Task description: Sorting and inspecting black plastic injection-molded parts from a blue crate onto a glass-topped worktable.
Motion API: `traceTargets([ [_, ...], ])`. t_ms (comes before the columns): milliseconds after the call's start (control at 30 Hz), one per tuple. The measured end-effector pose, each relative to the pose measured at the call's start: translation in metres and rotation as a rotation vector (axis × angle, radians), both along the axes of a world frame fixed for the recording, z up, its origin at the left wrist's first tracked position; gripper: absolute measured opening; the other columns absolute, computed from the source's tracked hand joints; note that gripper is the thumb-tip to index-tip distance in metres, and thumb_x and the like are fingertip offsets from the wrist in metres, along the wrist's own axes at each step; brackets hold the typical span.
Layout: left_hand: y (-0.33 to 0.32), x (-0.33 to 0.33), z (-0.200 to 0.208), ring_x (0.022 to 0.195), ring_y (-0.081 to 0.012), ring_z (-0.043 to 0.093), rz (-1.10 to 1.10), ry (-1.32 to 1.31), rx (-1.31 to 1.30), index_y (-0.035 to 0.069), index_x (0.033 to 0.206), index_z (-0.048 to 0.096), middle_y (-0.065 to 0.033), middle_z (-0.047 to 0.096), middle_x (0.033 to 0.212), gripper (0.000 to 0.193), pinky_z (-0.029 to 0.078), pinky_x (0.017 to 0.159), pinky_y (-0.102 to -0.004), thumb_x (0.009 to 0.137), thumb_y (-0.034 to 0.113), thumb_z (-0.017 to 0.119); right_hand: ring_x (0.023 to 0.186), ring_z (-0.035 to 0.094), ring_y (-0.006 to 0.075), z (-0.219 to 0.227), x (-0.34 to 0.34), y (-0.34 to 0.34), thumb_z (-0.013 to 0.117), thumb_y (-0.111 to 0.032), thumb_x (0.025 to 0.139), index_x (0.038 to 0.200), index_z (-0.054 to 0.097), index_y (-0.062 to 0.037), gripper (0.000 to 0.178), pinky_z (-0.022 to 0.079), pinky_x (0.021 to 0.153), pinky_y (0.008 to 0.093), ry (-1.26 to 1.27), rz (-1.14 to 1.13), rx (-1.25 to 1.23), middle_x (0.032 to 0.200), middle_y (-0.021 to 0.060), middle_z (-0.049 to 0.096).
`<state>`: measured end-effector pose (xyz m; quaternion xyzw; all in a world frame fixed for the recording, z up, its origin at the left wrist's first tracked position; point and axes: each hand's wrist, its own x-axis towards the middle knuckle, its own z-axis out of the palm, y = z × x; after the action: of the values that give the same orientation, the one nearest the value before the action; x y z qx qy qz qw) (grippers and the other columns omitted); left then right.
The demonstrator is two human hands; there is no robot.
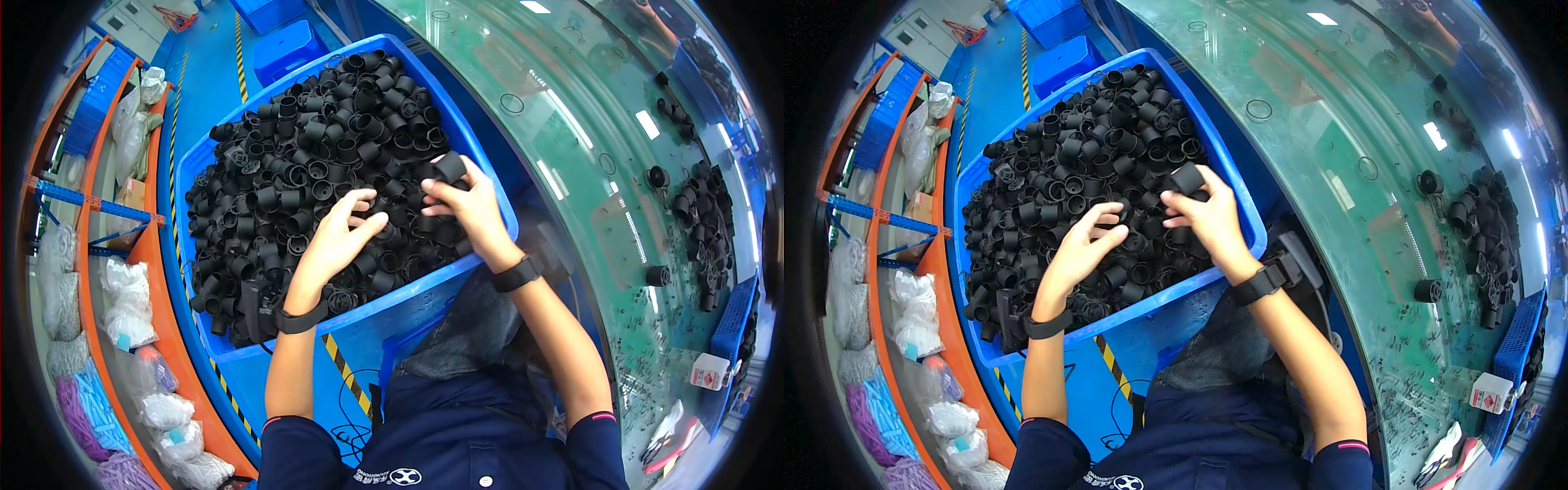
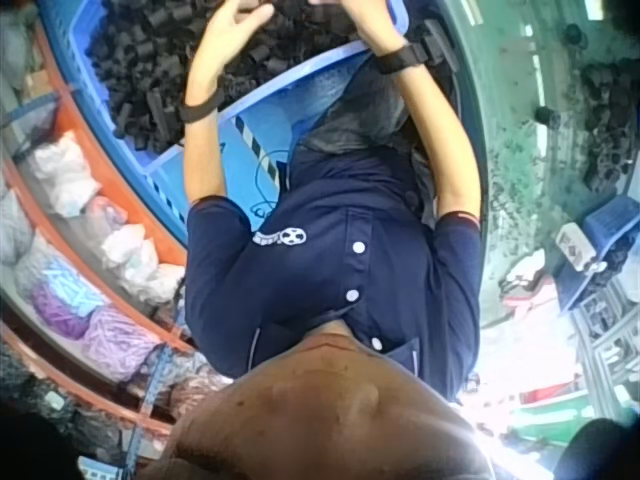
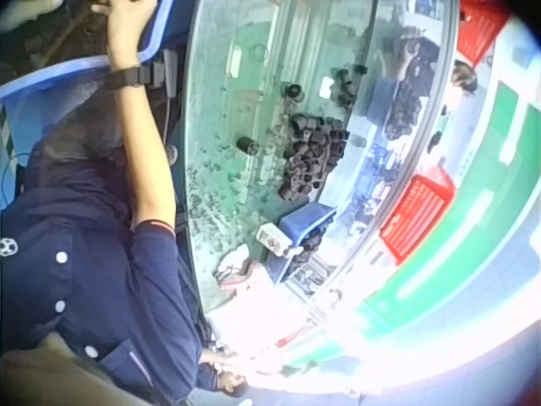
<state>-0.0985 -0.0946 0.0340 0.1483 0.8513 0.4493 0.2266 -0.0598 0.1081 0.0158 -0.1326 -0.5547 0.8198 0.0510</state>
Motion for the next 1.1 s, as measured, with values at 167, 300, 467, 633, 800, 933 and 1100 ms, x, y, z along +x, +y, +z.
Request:
traceTargets([
  [167, 0.024, 0.011, -0.030, 0.105, -0.0307, 0.047, -0.335, 0.516, -0.355, 0.011, 0.113, 0.055, -0.0122, 0.053, 0.105, 0.049, 0.033, 0.088, -0.0396, 0.068, 0.022, 0.072, 0.071, 0.061, 0.0129, 0.051, 0.007, 0.029, 0.069, -0.005, 0.076, 0.106, 0.056, -0.0021, 0.033, 0.055, 0.060, 0.0262, 0.064, -0.033, 0.090, 0.083, 0.0053, 0.059],
  [300, 0.039, 0.020, -0.064, 0.101, -0.0338, 0.044, -0.434, 0.879, -0.575, 0.008, 0.112, 0.054, -0.0192, 0.045, 0.109, 0.061, 0.039, 0.081, -0.0402, 0.057, 0.015, 0.078, 0.071, 0.060, 0.0117, 0.130, 0.037, 0.061, 0.070, -0.008, 0.075, 0.105, 0.057, -0.0019, 0.033, 0.053, 0.059, 0.0253, 0.198, -0.123, 0.376, 0.084, 0.0055, 0.060],
  [467, 0.039, 0.019, -0.067, 0.098, -0.0339, 0.048, -0.393, 0.772, -0.669, 0.009, 0.111, 0.054, -0.0160, 0.049, 0.105, 0.060, 0.045, 0.078, -0.0434, 0.056, 0.012, 0.078, 0.069, 0.053, 0.0073, 0.163, 0.090, 0.134, 0.069, -0.006, 0.072, 0.099, 0.058, -0.0041, 0.029, 0.046, 0.058, 0.0228, 0.098, -0.203, 1.105, 0.078, 0.0016, 0.057],
  [633, 0.029, 0.011, -0.063, 0.085, -0.0330, 0.052, -0.445, 0.741, -0.596, 0.006, 0.095, 0.059, -0.0147, 0.054, 0.087, 0.040, 0.048, 0.072, -0.0402, 0.059, 0.011, 0.074, 0.058, 0.056, 0.0096, 0.165, 0.161, 0.240, 0.071, -0.011, 0.070, 0.108, 0.056, -0.0019, 0.042, 0.047, 0.049, 0.0237, -0.354, -0.303, 1.067, 0.077, 0.0066, 0.061],
  [800, 0.043, 0.003, -0.036, 0.058, -0.0176, 0.047, -0.311, 0.565, -0.130, 0.003, 0.068, 0.049, -0.0048, 0.049, 0.063, 0.024, 0.039, 0.054, -0.0309, 0.064, 0.012, 0.071, 0.093, 0.061, 0.0265, 0.137, 0.243, 0.406, 0.074, -0.032, 0.068, 0.128, 0.044, -0.0001, 0.074, 0.049, 0.079, 0.0354, -0.392, -1.019, 1.354, 0.103, 0.0196, 0.059],
  [933, 0.043, -0.012, -0.013, 0.051, -0.0020, 0.040, -0.071, 0.190, 0.129, 0.006, 0.066, 0.050, 0.0056, 0.045, 0.056, 0.022, 0.031, 0.048, -0.0185, 0.080, 0.012, 0.065, 0.116, 0.047, 0.0328, 0.149, 0.236, 0.392, 0.073, -0.038, 0.069, 0.129, 0.043, 0.0017, 0.078, 0.037, 0.098, 0.0383, -0.365, -1.297, 1.400, 0.125, 0.0255, 0.048],
  [1100, 0.033, -0.016, 0.009, 0.057, -0.0028, 0.046, 0.082, 0.084, 0.271, 0.006, 0.068, 0.052, 0.0037, 0.049, 0.064, 0.020, 0.042, 0.052, -0.0189, 0.086, 0.013, 0.060, 0.105, 0.051, 0.0315, 0.137, 0.201, 0.270, 0.071, -0.027, 0.072, 0.114, 0.053, -0.0040, 0.051, 0.040, 0.092, 0.0369, -0.184, -0.371, 1.681, 0.109, 0.0174, 0.053],
])
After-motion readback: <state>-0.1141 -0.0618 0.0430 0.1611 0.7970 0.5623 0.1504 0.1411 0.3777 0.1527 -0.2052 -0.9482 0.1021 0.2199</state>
